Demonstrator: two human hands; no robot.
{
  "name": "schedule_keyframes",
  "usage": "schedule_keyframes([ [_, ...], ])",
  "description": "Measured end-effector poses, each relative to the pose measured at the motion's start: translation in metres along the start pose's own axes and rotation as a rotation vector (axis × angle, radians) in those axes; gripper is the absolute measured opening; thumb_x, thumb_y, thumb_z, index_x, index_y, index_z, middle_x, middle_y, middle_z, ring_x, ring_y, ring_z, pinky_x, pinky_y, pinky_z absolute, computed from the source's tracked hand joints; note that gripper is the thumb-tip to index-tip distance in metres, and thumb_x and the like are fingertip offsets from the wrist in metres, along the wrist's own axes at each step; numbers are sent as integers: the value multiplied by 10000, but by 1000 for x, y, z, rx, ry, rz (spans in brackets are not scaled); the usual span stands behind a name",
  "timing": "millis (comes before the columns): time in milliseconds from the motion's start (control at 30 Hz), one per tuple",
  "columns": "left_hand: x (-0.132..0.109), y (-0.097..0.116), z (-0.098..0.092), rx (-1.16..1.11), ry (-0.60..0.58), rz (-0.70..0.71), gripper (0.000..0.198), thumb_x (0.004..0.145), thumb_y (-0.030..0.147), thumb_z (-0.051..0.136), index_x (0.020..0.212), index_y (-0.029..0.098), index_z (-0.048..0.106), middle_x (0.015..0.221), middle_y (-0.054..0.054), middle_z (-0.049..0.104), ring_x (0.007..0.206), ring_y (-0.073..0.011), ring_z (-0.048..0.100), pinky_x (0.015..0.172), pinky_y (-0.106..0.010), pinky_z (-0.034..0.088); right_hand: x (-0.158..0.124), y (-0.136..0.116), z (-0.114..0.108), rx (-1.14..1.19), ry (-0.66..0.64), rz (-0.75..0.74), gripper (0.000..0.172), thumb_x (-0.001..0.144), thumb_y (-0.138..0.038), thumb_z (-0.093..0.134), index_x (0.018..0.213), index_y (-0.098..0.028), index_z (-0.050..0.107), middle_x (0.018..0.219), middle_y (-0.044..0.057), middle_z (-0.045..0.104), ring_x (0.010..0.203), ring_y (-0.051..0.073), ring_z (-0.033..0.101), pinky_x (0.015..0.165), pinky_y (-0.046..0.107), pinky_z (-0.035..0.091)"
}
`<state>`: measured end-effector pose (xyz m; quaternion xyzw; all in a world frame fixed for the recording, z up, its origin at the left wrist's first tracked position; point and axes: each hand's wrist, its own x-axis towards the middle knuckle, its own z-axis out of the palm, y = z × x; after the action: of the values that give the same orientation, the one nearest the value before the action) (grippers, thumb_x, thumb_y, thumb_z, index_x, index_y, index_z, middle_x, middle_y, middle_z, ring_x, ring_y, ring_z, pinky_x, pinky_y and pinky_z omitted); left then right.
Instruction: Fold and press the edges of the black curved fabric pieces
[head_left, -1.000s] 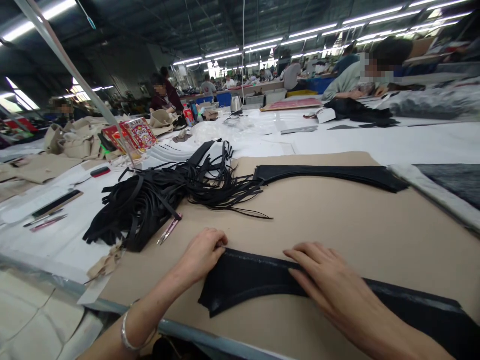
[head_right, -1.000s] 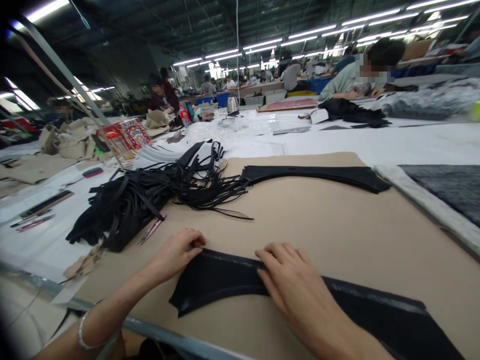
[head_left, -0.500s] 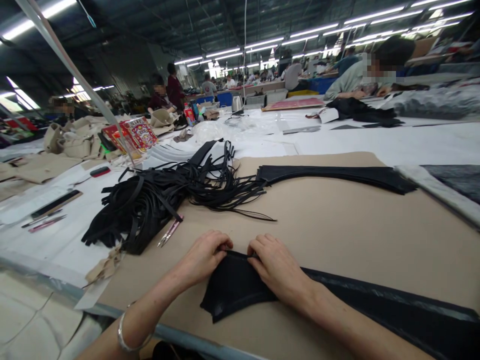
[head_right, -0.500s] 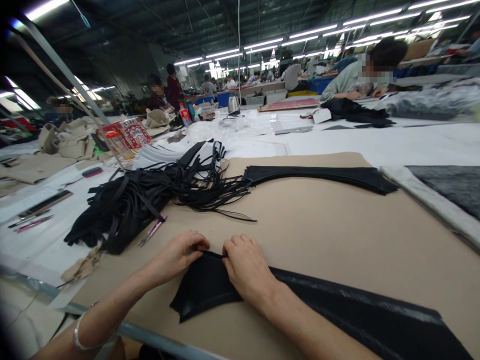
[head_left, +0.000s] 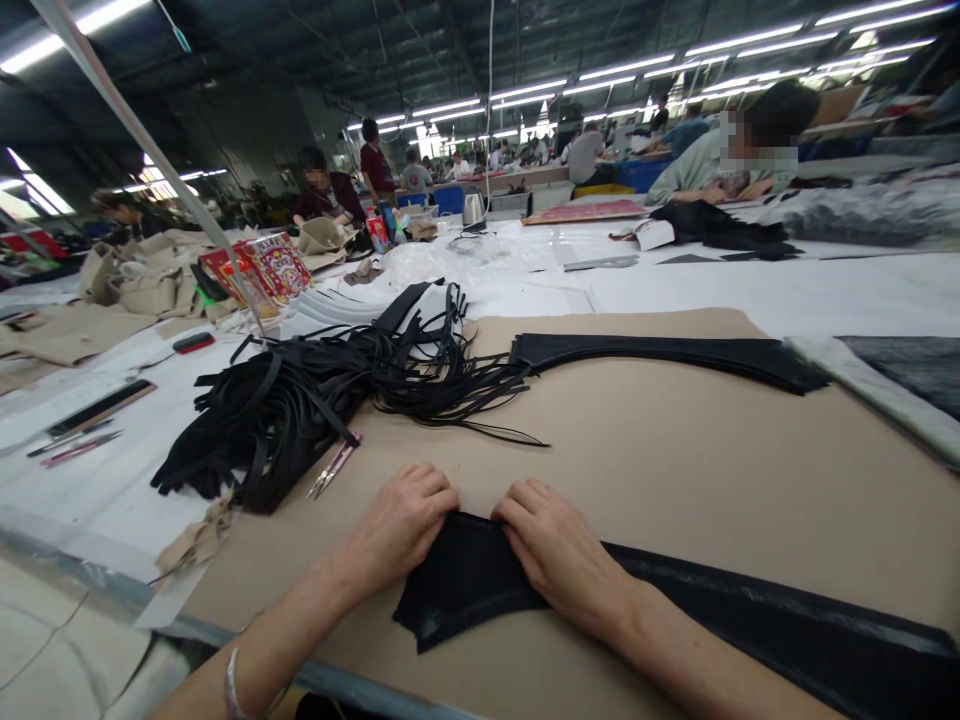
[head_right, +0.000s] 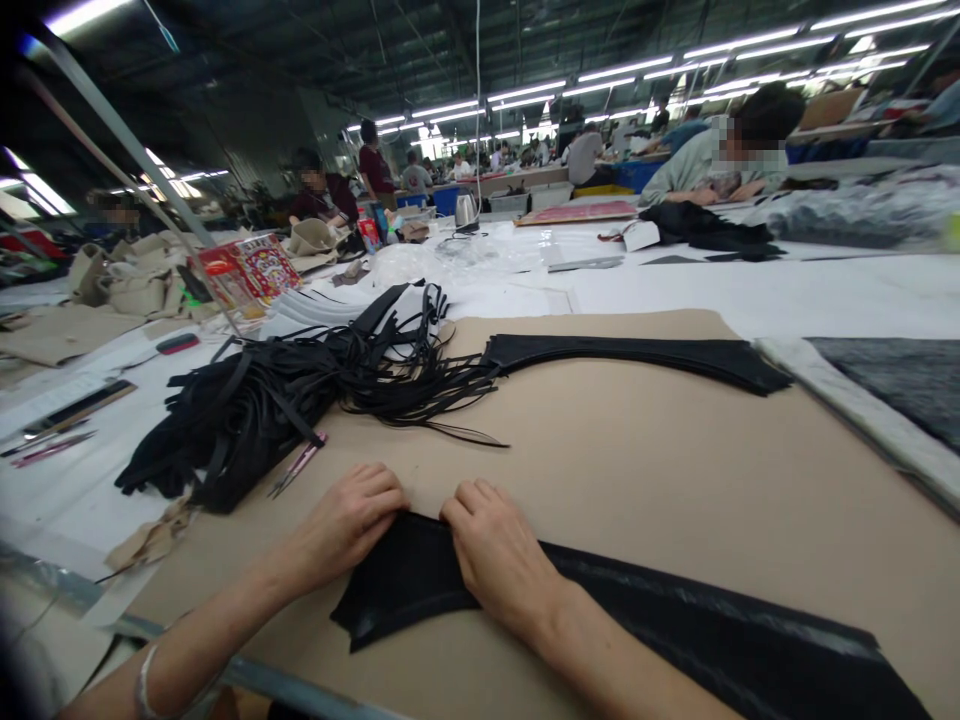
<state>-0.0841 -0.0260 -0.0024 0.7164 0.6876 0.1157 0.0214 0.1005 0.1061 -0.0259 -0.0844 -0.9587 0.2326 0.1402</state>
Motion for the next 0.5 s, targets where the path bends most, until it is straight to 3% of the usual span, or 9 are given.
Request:
schedule_keyframes([
  [300, -9, 8, 4, 188, 61, 108, 221, 950, 137, 417, 822, 176, 593, 803, -41, 561, 788, -203, 476, 709, -346, 383, -3, -3, 4, -271, -16, -151, 169, 836, -6, 551, 877, -166, 590, 912, 49, 562, 842, 217, 462, 735, 339, 348],
  [500, -13, 8, 10, 268, 124, 172, 191, 950, 129, 430, 937, 149, 619, 809, -49, 587, 795, -214, 503, 728, -354, 424, -4, -5, 7, -336, 5, -219, 139, 867, -22, 553, 873, -156, 590, 886, 52, 557, 810, 214, 456, 715, 343, 331],
])
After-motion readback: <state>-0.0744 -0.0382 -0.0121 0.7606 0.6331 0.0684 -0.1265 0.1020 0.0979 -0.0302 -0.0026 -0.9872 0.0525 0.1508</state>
